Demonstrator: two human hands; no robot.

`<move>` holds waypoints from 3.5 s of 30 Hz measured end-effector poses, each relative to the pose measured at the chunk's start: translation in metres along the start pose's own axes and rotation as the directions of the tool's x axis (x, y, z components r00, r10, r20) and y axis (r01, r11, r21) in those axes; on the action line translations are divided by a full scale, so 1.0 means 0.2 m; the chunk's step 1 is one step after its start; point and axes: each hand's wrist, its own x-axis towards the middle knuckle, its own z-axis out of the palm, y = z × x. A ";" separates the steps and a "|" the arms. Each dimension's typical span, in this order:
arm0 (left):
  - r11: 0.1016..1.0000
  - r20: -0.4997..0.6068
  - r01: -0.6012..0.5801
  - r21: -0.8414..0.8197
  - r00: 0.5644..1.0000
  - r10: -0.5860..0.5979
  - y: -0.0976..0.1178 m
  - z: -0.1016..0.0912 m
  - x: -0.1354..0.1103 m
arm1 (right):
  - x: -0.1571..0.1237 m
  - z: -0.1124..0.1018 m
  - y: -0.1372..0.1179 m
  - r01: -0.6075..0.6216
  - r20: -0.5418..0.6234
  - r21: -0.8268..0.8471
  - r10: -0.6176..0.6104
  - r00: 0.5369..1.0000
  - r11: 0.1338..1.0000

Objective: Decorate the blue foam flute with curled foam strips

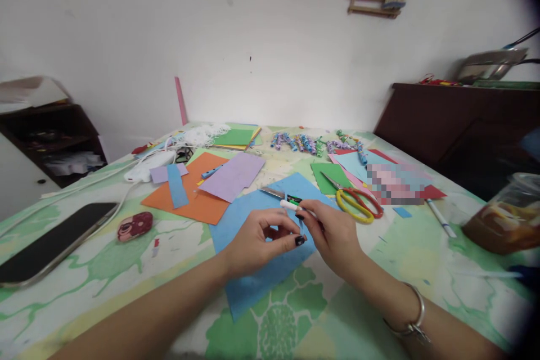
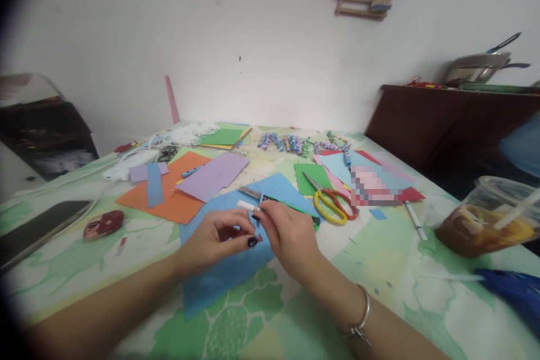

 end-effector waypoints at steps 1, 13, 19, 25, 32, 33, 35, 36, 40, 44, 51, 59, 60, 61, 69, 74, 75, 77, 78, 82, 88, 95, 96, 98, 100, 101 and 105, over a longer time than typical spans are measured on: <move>1.000 0.013 -0.007 -0.014 1.000 0.007 0.00 0.00 0.00 | 0.00 0.00 0.00 -0.004 -0.003 0.022 0.004 1.000 1.000; 0.836 -0.012 -0.280 0.471 0.946 0.323 -0.04 -0.02 -0.01 | 0.00 -0.01 0.03 -0.222 0.204 0.321 0.161 0.965 0.921; 0.544 0.065 -0.427 0.722 0.825 0.561 -0.13 -0.05 0.00 | 0.01 0.00 0.04 -0.296 0.319 0.389 0.174 0.932 0.872; 0.478 0.077 -0.456 0.750 0.779 0.622 -0.14 -0.08 0.01 | 0.00 -0.02 0.03 -0.243 0.335 0.349 0.121 0.934 0.905; 0.615 -0.017 -0.401 0.679 0.829 0.559 -0.11 -0.08 0.02 | 0.00 -0.04 0.03 -0.145 0.332 0.323 0.032 0.943 0.935; 0.668 -0.052 -0.372 0.645 0.850 0.524 -0.10 -0.08 0.02 | 0.01 -0.04 0.03 -0.128 0.324 0.314 0.021 0.946 0.941; 0.818 -0.135 -0.271 0.508 0.912 0.386 -0.08 -0.08 0.02 | 0.01 -0.05 0.02 -0.103 0.301 0.307 0.006 0.954 0.946; 0.890 -0.164 -0.201 0.410 0.943 0.289 -0.07 -0.07 0.03 | 0.01 -0.05 0.02 -0.101 0.292 0.306 0.008 0.956 0.947; 0.993 -0.155 -0.017 0.118 0.987 0.035 -0.05 -0.07 0.03 | 0.01 -0.06 0.02 -0.130 0.294 0.290 0.041 0.955 0.948; 0.989 -0.122 -0.037 0.146 0.991 0.056 -0.06 -0.07 0.03 | 0.00 -0.06 0.02 -0.195 0.302 0.342 0.089 0.949 0.919; 0.917 -0.063 -0.131 0.378 0.984 0.166 -0.09 -0.05 0.02 | -0.01 -0.07 0.01 -0.218 0.309 0.381 0.098 0.946 0.899; 0.787 0.036 -0.281 0.549 0.949 0.313 -0.08 -0.04 0.02 | 0.01 -0.06 0.03 -0.216 0.313 0.348 0.104 0.944 0.912; 0.792 0.033 -0.292 0.537 0.945 0.326 -0.08 -0.04 0.02 | 0.01 -0.06 0.03 -0.225 0.333 0.350 0.104 0.937 0.909; 0.796 0.027 -0.299 0.526 0.942 0.335 -0.08 -0.03 0.02 | 0.01 -0.06 0.03 -0.234 0.351 0.354 0.104 0.931 0.906; 0.828 -0.003 -0.304 0.472 0.938 0.346 -0.07 -0.03 0.01 | 0.04 -0.08 0.04 -0.378 0.349 0.440 0.233 0.908 0.815; 0.876 -0.056 -0.257 0.409 0.951 0.306 -0.06 -0.03 0.01 | 0.03 -0.07 0.03 -0.438 0.342 0.548 0.287 0.895 0.713; 0.891 -0.092 -0.239 0.385 0.951 0.295 -0.05 -0.03 0.01 | 0.03 -0.07 0.03 -0.443 0.350 0.547 0.286 0.892 0.711; 0.928 -0.172 -0.198 0.316 0.950 0.261 -0.04 -0.04 0.02 | 0.02 -0.07 0.02 -0.444 0.354 0.523 0.288 0.890 0.727; 0.945 -0.199 -0.183 0.272 0.950 0.242 -0.03 -0.04 0.02 | 0.02 -0.07 0.02 -0.440 0.349 0.511 0.290 0.891 0.738; 0.972 -0.179 -0.183 0.148 0.962 0.208 -0.01 -0.05 0.02 | 0.01 -0.06 0.01 -0.424 0.335 0.495 0.285 0.898 0.758; 0.983 -0.126 -0.130 0.132 0.981 0.146 -0.03 -0.05 0.02 | 0.01 -0.06 0.03 -0.361 0.346 0.458 0.211 0.914 0.813; 0.985 -0.134 -0.075 0.158 0.986 0.097 -0.04 -0.03 0.02 | 0.02 -0.08 0.03 -0.298 0.326 0.391 0.172 0.930 0.871; 0.988 -0.138 -0.043 0.148 0.988 0.064 -0.05 -0.03 0.02 | 0.02 -0.09 0.03 -0.280 0.322 0.381 0.157 0.934 0.881; 0.991 -0.141 0.002 0.131 0.990 0.017 -0.05 -0.03 0.02 | 0.01 -0.09 0.03 -0.245 0.320 0.370 0.125 0.939 0.896; 0.991 -0.147 -0.006 0.133 0.989 0.026 -0.04 -0.02 0.02 | 0.01 -0.10 0.03 -0.226 0.330 0.381 0.097 0.939 0.897; 0.990 -0.151 -0.025 0.141 0.987 0.047 -0.04 -0.02 0.02 | 0.01 -0.10 0.03 -0.233 0.342 0.399 0.092 0.935 0.887; 0.977 -0.160 -0.116 0.179 0.976 0.145 -0.04 -0.01 0.02 | 0.03 -0.10 0.03 -0.345 0.363 0.462 0.180 0.914 0.817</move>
